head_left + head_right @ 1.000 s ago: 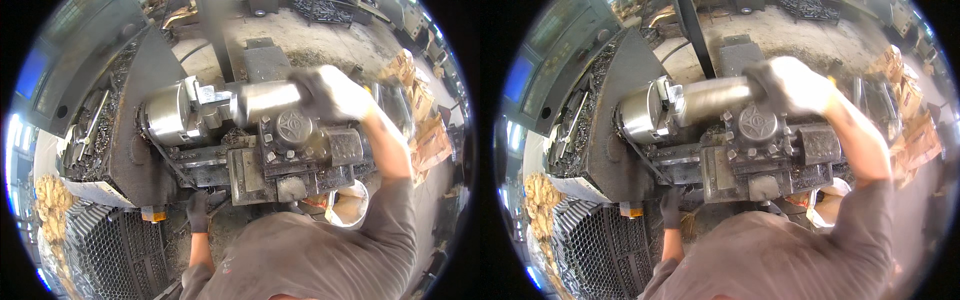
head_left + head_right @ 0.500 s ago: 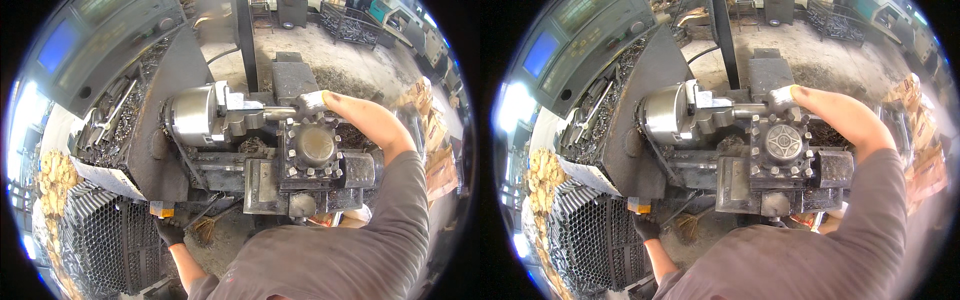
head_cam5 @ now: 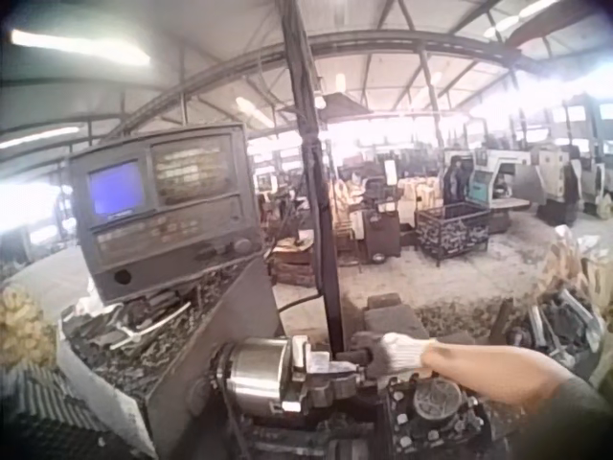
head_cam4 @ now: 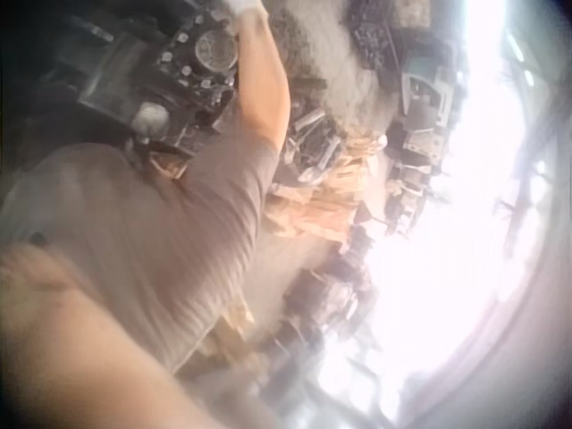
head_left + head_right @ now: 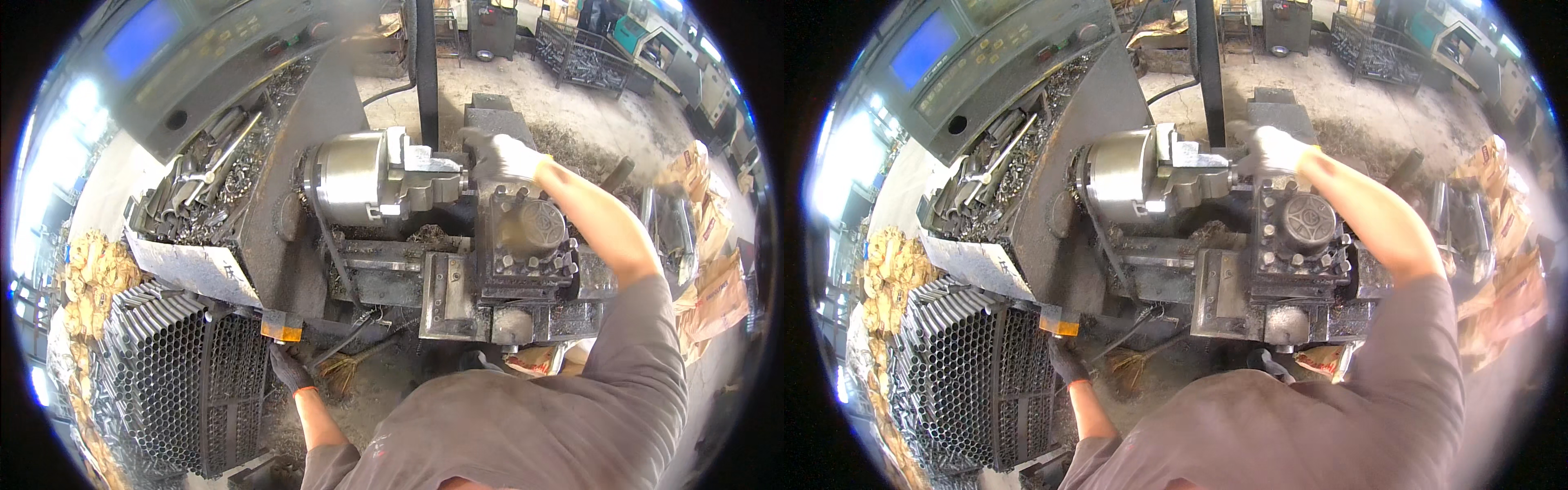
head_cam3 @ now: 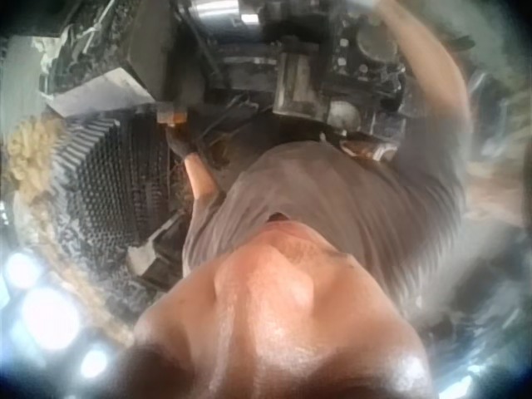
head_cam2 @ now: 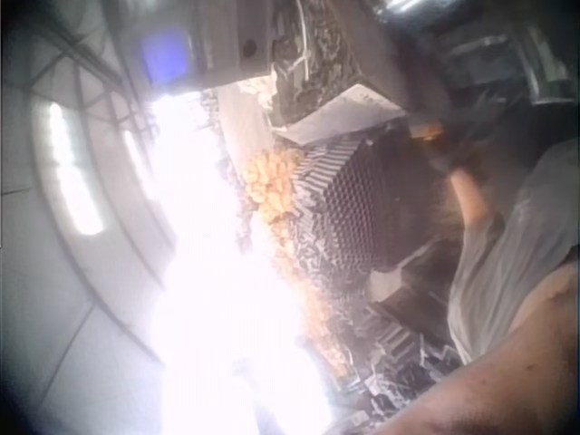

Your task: The person repeatedly picks up metal tubes from a nearby rack, inserts them into a lathe chuck, operates the machine, removes the processed tubes, and places them into a collection bin. The cycle repeats continuously throughout the clip.

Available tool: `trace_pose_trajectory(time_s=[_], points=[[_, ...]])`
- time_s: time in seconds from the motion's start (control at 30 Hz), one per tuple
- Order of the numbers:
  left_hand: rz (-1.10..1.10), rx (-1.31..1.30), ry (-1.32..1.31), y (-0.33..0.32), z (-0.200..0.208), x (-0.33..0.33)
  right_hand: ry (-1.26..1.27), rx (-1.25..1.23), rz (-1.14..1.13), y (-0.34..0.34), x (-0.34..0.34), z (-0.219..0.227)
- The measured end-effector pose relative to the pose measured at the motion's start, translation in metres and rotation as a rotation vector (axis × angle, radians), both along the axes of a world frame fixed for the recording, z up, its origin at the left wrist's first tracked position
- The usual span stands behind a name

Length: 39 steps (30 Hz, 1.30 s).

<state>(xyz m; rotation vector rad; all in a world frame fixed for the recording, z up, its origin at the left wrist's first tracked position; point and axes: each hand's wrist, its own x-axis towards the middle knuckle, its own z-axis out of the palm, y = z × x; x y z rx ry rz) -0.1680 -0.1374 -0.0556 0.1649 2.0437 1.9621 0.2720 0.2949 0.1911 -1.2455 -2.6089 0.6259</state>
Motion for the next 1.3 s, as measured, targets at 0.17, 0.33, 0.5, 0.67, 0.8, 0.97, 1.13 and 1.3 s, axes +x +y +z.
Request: trace_pose_trajectory(time_s=[0.17, 0.33, 0.5, 0.67, 0.8, 0.97, 1.13, 1.3], points=[[0.148, -0.269, 1.023, 0.024, 0.090, 0.053, 0.669, -0.010, -0.064, -0.117, 0.070, 0.039], [-0.183, -0.180, 1.427, 0.171, 0.225, 0.083, 1.011, -0.401, 0.216, -0.216, 0.066, 0.022], [-0.167, -0.507, 1.569, 0.347, 0.335, 0.067, 1.482, -0.933, 0.294, -0.232, 0.050, -0.011], [-0.246, -0.985, 1.442, 0.419, 0.374, 0.056, 1.161, -0.838, 0.115, -0.217, 0.058, -0.013], [-0.145, -0.810, 1.532, 0.403, 0.374, 0.068, 1.735, -1.507, 0.492, -0.203, 0.049, -0.010], [-0.252, -0.144, 1.583, 0.260, 0.323, 0.128, 1.695, -1.666, 0.478, -0.191, 0.005, -0.017], [-0.405, -0.094, 1.538, 0.076, 0.272, 0.199, 1.472, -1.760, 0.639, -0.226, -0.077, -0.014], [-0.231, -0.392, 1.434, -0.056, 0.253, 0.219, 1.046, -1.633, 0.824, -0.331, -0.159, -0.003]])
